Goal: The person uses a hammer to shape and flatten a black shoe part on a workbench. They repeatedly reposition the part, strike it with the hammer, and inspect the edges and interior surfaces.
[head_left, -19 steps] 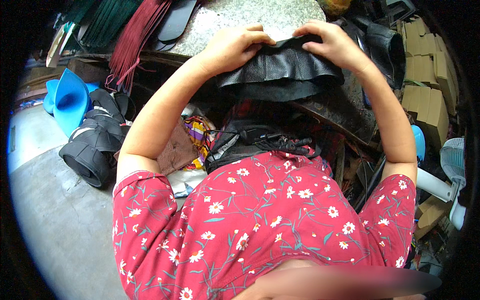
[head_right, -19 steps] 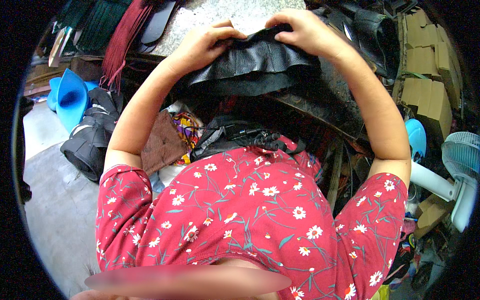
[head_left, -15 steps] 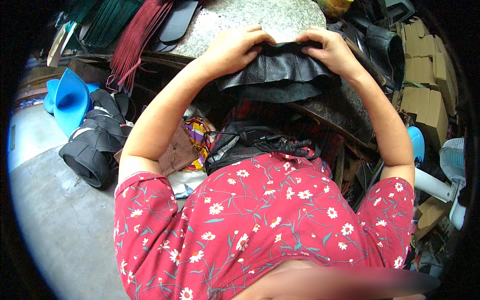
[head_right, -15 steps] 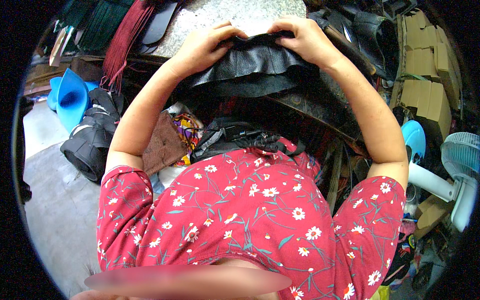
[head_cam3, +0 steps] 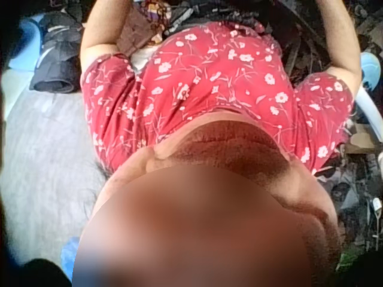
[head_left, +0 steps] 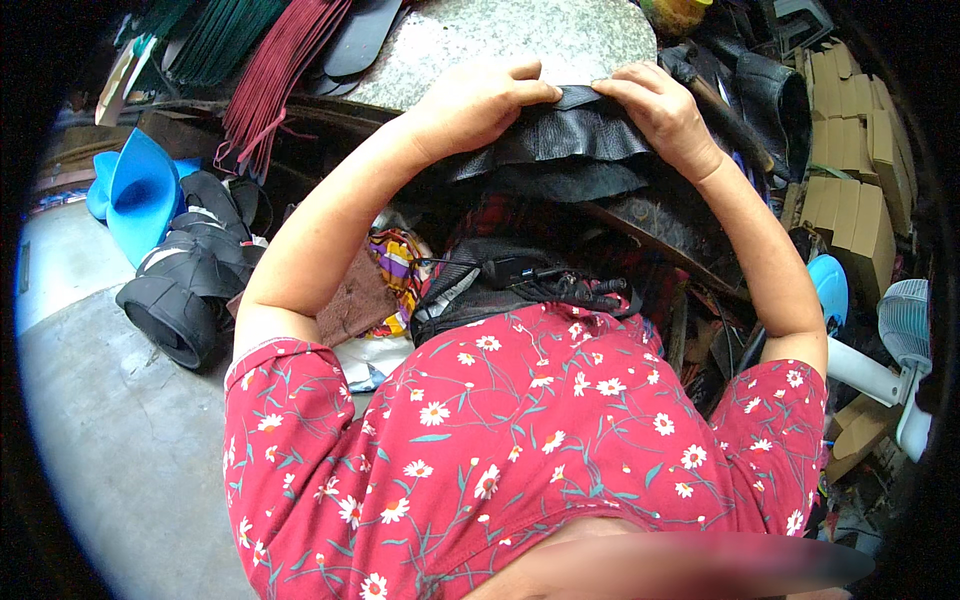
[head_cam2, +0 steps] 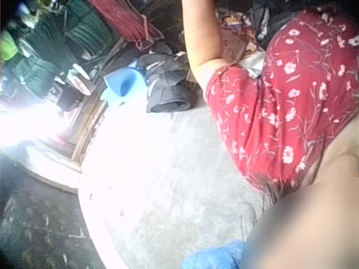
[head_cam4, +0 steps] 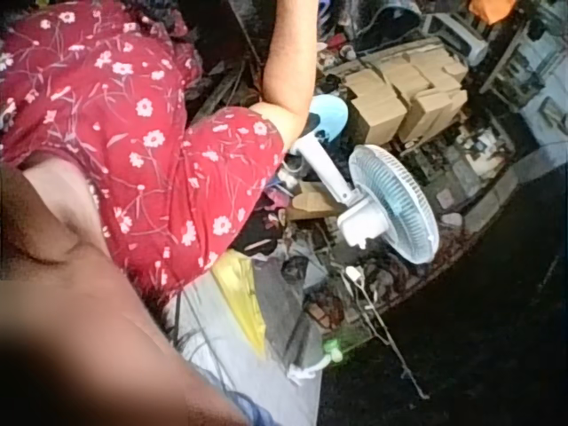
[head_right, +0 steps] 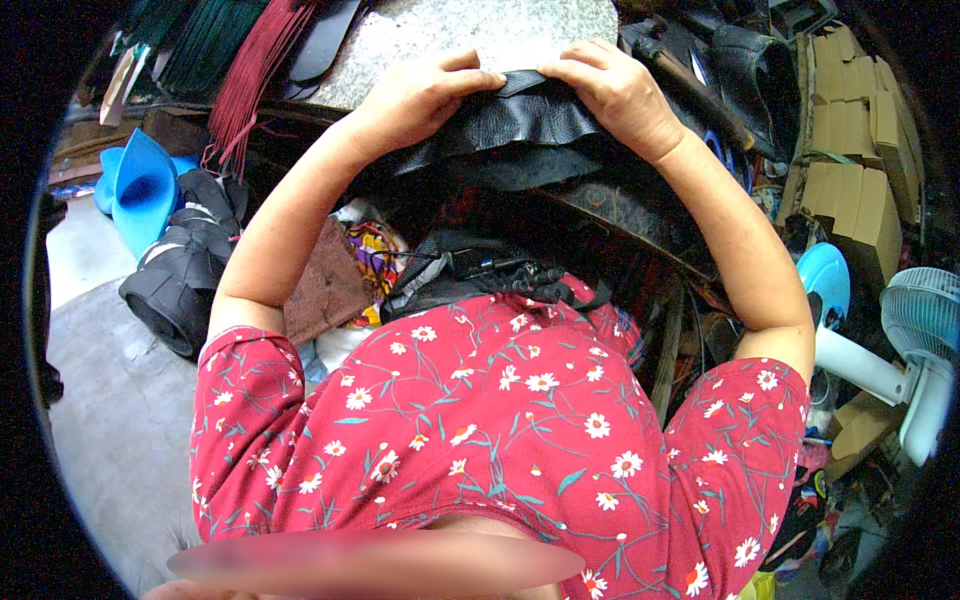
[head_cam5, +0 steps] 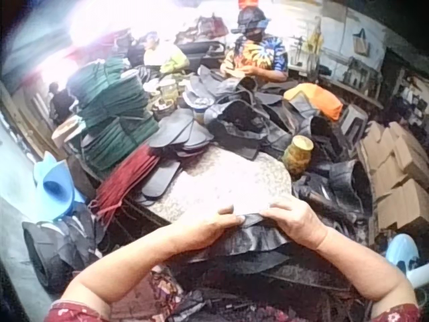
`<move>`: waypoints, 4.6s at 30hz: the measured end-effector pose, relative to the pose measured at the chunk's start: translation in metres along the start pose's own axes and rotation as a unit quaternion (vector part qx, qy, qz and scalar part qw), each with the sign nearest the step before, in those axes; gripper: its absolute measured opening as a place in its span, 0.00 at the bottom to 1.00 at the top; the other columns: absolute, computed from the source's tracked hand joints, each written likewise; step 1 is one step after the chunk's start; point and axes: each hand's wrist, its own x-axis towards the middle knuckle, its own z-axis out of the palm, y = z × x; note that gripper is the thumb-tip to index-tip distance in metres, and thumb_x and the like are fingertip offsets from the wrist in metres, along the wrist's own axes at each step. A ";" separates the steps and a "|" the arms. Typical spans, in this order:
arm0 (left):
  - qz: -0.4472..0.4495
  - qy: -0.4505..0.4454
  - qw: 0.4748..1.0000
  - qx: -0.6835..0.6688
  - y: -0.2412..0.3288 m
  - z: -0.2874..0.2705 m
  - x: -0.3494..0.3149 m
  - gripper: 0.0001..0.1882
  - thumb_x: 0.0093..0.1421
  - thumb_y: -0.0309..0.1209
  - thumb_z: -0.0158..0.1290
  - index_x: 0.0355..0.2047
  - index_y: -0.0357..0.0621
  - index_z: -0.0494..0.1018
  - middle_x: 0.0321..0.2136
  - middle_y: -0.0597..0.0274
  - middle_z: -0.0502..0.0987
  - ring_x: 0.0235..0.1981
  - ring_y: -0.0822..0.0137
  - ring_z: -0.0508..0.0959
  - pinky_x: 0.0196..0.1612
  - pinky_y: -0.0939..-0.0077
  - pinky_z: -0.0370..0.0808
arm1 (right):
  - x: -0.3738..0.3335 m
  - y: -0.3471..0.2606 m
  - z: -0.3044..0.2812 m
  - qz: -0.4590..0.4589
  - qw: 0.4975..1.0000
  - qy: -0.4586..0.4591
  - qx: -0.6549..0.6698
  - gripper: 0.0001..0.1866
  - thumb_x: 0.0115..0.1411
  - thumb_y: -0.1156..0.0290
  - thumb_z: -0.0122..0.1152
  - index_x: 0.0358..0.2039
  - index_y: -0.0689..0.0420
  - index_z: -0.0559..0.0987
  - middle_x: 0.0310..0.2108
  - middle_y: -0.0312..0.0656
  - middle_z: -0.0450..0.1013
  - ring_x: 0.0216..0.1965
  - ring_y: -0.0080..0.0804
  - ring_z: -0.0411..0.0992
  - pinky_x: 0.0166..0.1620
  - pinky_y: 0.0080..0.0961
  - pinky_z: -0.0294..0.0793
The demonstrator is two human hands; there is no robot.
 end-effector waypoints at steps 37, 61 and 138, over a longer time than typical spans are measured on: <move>-0.187 -0.161 0.910 -0.335 0.025 -0.063 0.011 0.20 0.67 0.39 0.53 0.45 0.30 0.76 0.37 0.62 0.80 0.41 0.74 0.77 0.48 0.78 0.72 | 0.032 -0.043 -0.060 0.126 0.970 -0.138 0.157 0.17 0.67 0.55 0.52 0.35 0.56 0.76 0.22 0.48 0.68 0.24 0.42 0.69 0.32 0.32 0.69; -0.133 -0.199 0.923 -0.300 0.023 -0.081 0.040 0.19 0.67 0.41 0.52 0.43 0.33 0.76 0.32 0.70 0.77 0.35 0.80 0.73 0.42 0.81 0.71 | 0.038 -0.026 -0.056 0.180 0.842 -0.185 0.474 0.16 0.70 0.59 0.52 0.39 0.61 0.79 0.30 0.24 0.69 0.35 0.11 0.64 0.41 0.14 0.66; -0.228 -0.151 0.881 -0.387 0.034 -0.081 0.028 0.19 0.66 0.43 0.53 0.37 0.35 0.77 0.27 0.72 0.76 0.31 0.81 0.72 0.36 0.83 0.69 | 0.055 -0.031 -0.082 0.166 0.900 -0.218 0.339 0.13 0.66 0.63 0.58 0.35 0.62 0.76 0.28 0.31 0.67 0.32 0.18 0.64 0.36 0.19 0.64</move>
